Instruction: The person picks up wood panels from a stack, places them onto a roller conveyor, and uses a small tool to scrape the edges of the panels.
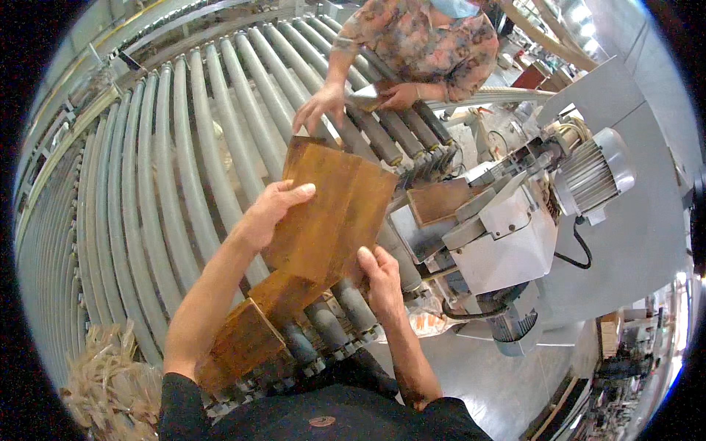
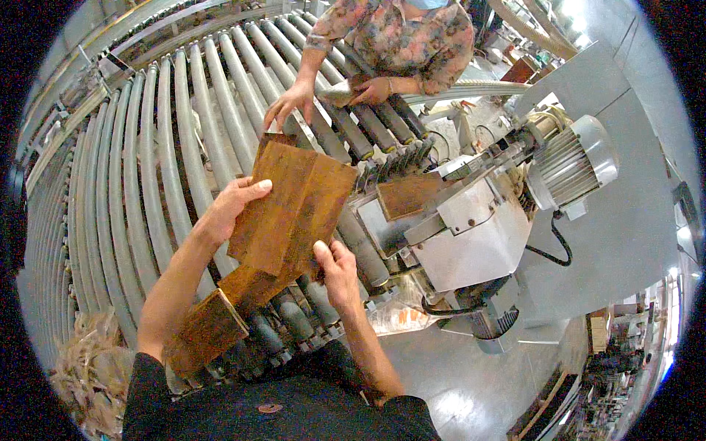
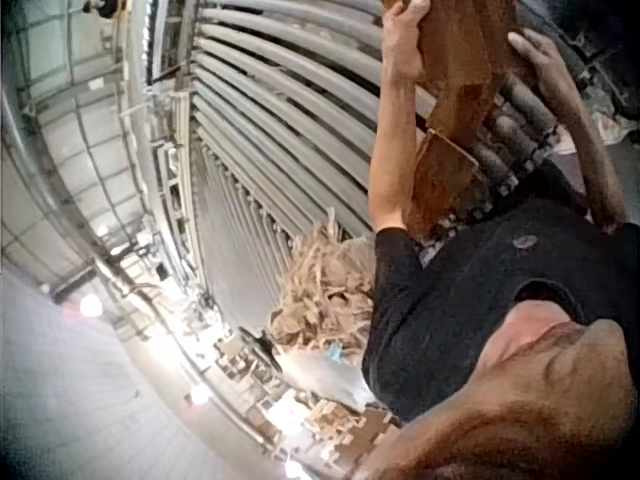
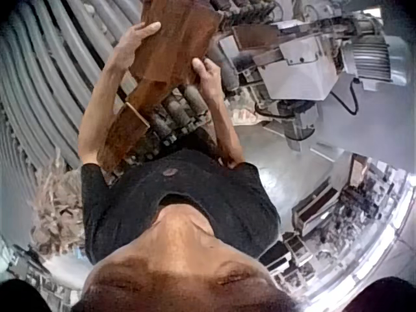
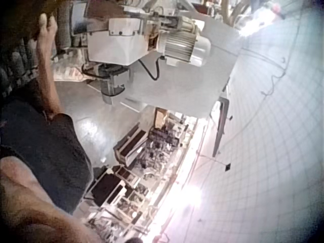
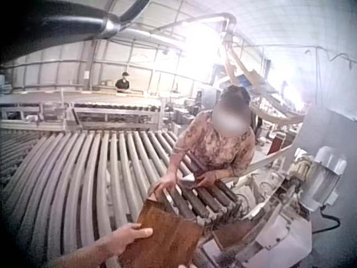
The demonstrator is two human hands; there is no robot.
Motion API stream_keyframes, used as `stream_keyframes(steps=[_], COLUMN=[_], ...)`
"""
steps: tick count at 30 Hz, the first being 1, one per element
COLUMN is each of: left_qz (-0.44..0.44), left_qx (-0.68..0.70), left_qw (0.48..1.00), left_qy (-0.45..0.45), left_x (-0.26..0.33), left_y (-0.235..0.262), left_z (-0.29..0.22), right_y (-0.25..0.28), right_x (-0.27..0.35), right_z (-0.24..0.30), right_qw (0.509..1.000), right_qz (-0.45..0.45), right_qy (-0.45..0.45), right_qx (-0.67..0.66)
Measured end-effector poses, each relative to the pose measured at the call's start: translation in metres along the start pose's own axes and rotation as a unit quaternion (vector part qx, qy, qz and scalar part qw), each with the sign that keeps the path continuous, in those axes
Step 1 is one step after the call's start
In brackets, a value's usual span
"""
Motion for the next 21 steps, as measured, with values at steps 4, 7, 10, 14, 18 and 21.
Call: stream_keyframes(steps=[4,7,10,14,18,21], left_qz=[-0.04,-0.031,-0.039,-0.049,-0.099,-0.136], left_qx=[-0.016,-0.064,-0.111,-0.096,-0.113,-0.137], left_qw=[0.998,0.991,0.985,0.982,0.975,0.967], left_qy=[-0.053,-0.109,-0.129,-0.157,-0.165,-0.166], left_x=[0.025,0.054,0.08,0.113,0.136,0.151], left_y=[-0.017,-0.037,-0.056,-0.088,-0.081,-0.062], left_z=[0.015,0.005,0.008,0.015,0.035,0.047], right_y=[-0.022,-0.012,0.005,-0.002,0.001,-0.012], right_x=[0.041,0.05,0.039,0.024,0.023,0.028], right_z=[0.004,0.015,0.036,0.043,0.009,0.003], right_qw=[0.997,0.993,0.993,0.993,0.994,0.991], right_qz=[0.075,0.096,0.044,0.02,0.005,0.067], right_qy=[-0.003,0.067,0.104,0.11,0.103,0.068], right_qx=[-0.013,0.009,0.034,-0.047,-0.036,-0.097])
Point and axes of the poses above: each hand's wrist, its own x-axis away from the middle knuckle, its own y-axis out of the back of the hand, z = x × y, the point moved 10 cm from there along -x, towards the middle knuckle, and after that the axes turned 8 degrees about -y, right-handed, at the moved point
